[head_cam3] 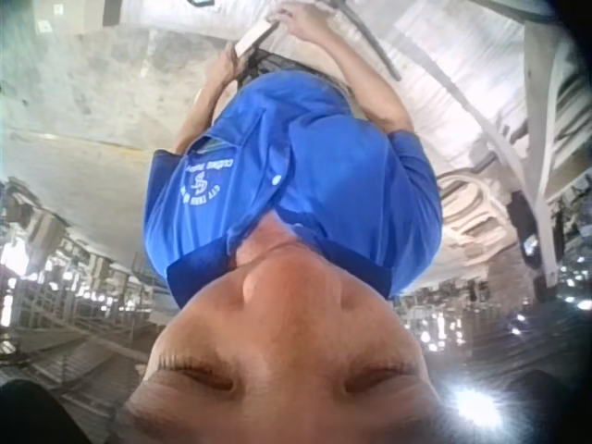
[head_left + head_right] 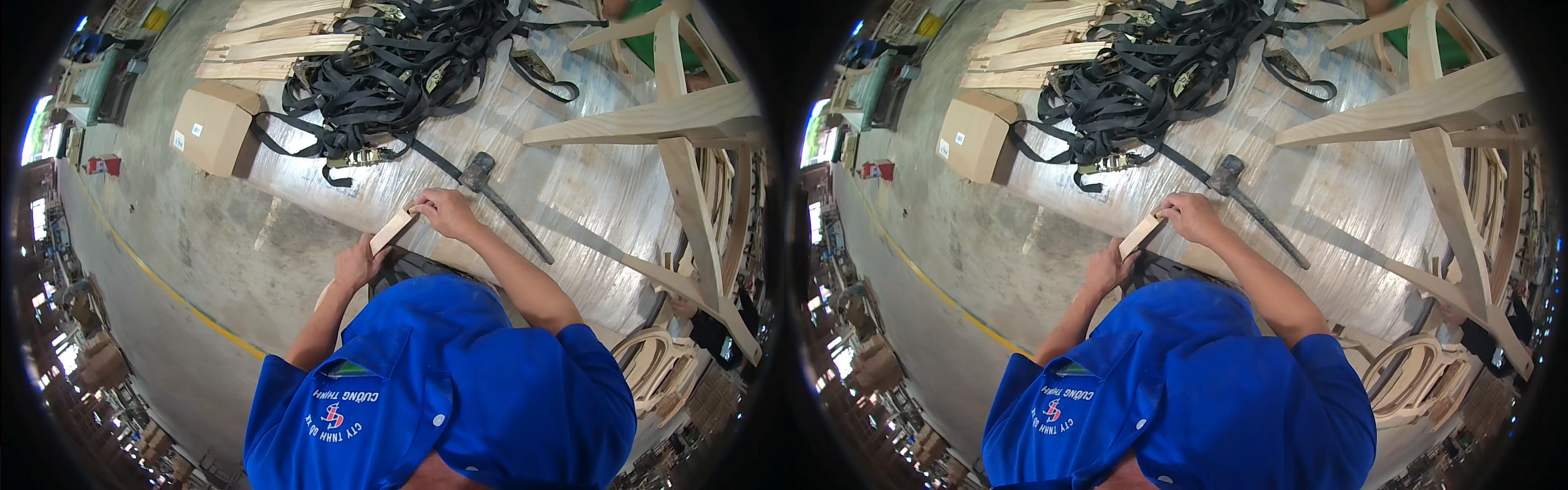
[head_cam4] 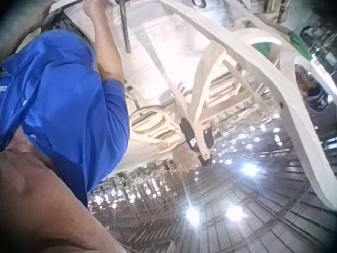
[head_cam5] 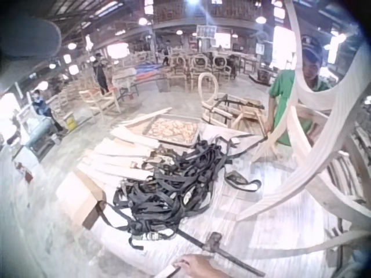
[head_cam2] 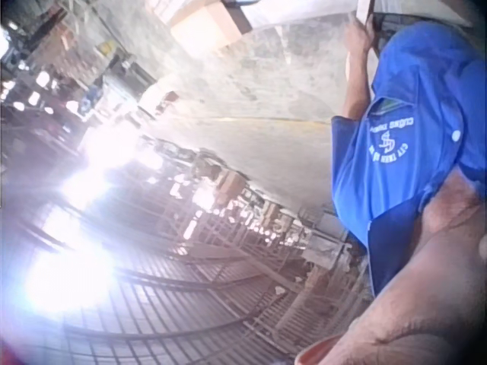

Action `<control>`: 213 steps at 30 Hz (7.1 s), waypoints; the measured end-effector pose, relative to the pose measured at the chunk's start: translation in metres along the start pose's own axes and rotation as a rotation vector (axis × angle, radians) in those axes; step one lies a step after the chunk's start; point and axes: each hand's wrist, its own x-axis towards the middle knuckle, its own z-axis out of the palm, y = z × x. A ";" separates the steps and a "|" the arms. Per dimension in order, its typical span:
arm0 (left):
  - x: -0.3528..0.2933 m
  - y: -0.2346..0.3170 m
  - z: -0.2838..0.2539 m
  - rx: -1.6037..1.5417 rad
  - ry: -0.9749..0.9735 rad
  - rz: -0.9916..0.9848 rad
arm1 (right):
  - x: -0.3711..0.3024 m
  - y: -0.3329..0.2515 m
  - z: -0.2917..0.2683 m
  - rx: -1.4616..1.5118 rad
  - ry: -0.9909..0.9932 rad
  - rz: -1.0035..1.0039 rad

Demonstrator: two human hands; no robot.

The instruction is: The person assembles a wooden chair frame at a workbench. They use a hammer to fit wooden dowels into joints and attach black straps to the frame. The person works alongside a coworker in a factory setting.

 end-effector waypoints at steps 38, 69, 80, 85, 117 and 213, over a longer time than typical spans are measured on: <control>0.001 0.007 0.007 -0.133 0.136 -0.181 | -0.056 0.046 -0.092 0.613 -0.133 0.734; 0.002 0.013 0.002 -0.191 0.243 -0.178 | -0.004 -0.041 -0.013 -0.122 0.027 -0.009; 0.005 0.013 -0.057 -0.471 -0.170 -0.103 | -0.099 0.015 -0.109 -0.517 0.066 0.338; 0.030 0.079 -0.069 -0.611 -0.564 -0.047 | -0.139 -0.039 -0.102 -0.730 0.371 -0.229; 0.013 0.459 -0.263 -0.610 0.818 1.455 | -0.354 -0.339 -0.393 -1.806 0.935 0.372; -0.120 0.673 -0.240 0.416 0.337 1.629 | -0.222 -0.091 -0.229 -0.740 1.219 -0.110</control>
